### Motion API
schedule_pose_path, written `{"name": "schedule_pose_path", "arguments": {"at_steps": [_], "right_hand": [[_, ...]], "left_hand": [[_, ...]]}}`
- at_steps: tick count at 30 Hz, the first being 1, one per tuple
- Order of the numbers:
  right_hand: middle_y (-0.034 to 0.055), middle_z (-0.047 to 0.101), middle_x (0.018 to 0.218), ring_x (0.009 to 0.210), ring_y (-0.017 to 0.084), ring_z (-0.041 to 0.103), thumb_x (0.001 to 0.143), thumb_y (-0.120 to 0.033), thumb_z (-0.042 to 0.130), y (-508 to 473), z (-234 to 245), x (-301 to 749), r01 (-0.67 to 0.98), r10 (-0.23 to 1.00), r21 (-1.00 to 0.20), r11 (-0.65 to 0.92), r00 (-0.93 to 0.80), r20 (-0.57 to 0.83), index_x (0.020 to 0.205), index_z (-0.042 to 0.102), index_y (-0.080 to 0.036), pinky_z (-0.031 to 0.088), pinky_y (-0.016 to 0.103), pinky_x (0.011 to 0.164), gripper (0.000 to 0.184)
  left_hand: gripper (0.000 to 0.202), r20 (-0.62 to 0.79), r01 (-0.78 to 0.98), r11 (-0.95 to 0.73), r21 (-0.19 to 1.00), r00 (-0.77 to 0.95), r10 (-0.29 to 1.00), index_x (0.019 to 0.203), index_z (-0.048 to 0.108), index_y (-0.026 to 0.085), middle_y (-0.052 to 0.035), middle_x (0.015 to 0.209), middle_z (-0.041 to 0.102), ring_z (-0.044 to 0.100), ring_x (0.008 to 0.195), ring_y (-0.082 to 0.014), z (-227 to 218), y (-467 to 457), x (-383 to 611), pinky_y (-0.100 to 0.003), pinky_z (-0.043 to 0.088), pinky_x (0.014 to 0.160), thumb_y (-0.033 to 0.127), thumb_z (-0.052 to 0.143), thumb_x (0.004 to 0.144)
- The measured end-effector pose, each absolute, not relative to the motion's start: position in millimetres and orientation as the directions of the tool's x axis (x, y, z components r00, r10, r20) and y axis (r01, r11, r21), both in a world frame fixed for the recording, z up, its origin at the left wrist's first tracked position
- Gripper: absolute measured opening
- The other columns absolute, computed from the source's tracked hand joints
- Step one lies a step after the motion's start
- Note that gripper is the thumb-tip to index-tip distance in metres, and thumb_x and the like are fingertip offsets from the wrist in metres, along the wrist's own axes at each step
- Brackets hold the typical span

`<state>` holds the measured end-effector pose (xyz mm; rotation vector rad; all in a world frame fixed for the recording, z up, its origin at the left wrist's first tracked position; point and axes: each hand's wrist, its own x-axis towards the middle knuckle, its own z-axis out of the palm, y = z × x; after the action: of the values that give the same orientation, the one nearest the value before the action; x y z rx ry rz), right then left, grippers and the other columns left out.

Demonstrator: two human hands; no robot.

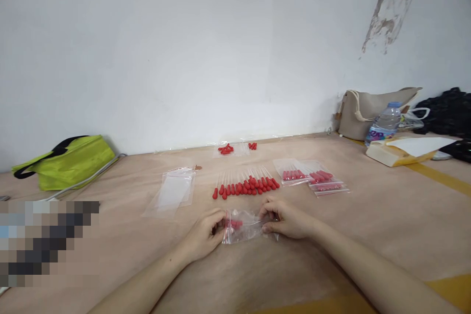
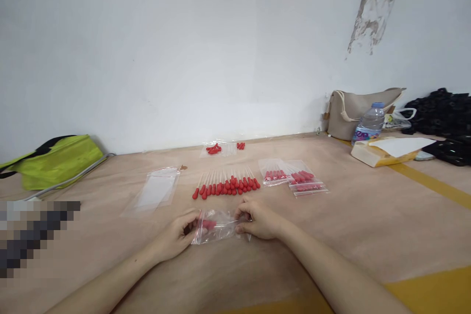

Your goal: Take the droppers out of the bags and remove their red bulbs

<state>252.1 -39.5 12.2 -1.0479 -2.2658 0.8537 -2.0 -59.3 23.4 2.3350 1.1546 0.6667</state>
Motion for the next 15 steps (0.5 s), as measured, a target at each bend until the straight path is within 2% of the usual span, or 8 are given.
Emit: {"name": "schedule_pose_path", "arguments": {"at_steps": [3,7,11,13,15], "right_hand": [[0.0004,0.05,0.08,0.066,0.01,0.047,0.068,-0.019,0.065,-40,12,252,0.488,0.79,-0.694,0.529,-0.582,0.193,0.08,0.06,-0.017,0.038,0.021,0.059,0.013],[0.0004,0.05,0.08,0.066,0.01,0.047,0.068,-0.021,0.066,-40,12,252,0.495,0.789,-0.684,0.536,-0.583,0.196,0.081,0.06,-0.016,0.038,0.021,0.059,0.015],[0.0005,0.05,0.08,0.066,0.01,0.047,0.069,-0.022,0.065,-40,12,253,0.506,0.793,-0.68,0.531,-0.58,0.187,0.082,0.061,-0.017,0.039,0.021,0.059,0.015],[0.0005,0.05,0.08,0.066,0.01,0.047,0.069,-0.021,0.065,-40,12,253,0.508,0.793,-0.68,0.529,-0.58,0.184,0.083,0.061,-0.017,0.039,0.021,0.059,0.015],[0.0005,0.05,0.08,0.066,0.01,0.047,0.069,-0.021,0.065,-40,13,253,0.505,0.792,-0.68,0.531,-0.581,0.188,0.082,0.061,-0.016,0.039,0.021,0.059,0.015]], "left_hand": [[0.024,0.219,0.578,-0.53,0.621,0.521,0.825,0.093,0.063,0.019,-0.0031,0.075,0.058,0.052,0.07,-0.0142,22,-60,0,-0.023,0.042,0.063,0.032,0.047,0.082],[0.026,0.164,0.521,-0.498,0.693,0.559,0.813,0.096,0.062,0.02,-0.0041,0.086,0.063,0.056,0.079,-0.0157,23,-58,-3,-0.026,0.045,0.073,0.034,0.044,0.084],[0.025,0.14,0.456,-0.409,0.79,0.515,0.845,0.097,0.06,0.02,-0.0054,0.095,0.065,0.06,0.085,-0.0172,38,-46,-29,-0.029,0.047,0.076,0.035,0.048,0.082],[0.025,0.145,0.461,-0.379,0.802,0.465,0.873,0.098,0.06,0.02,-0.0048,0.091,0.066,0.061,0.082,-0.0172,53,-39,-53,-0.029,0.049,0.073,0.036,0.05,0.081],[0.024,0.194,0.512,-0.399,0.761,0.407,0.893,0.093,0.061,0.02,-0.0031,0.086,0.067,0.062,0.08,-0.0172,70,-33,-78,-0.03,0.05,0.074,0.037,0.055,0.077]]}}
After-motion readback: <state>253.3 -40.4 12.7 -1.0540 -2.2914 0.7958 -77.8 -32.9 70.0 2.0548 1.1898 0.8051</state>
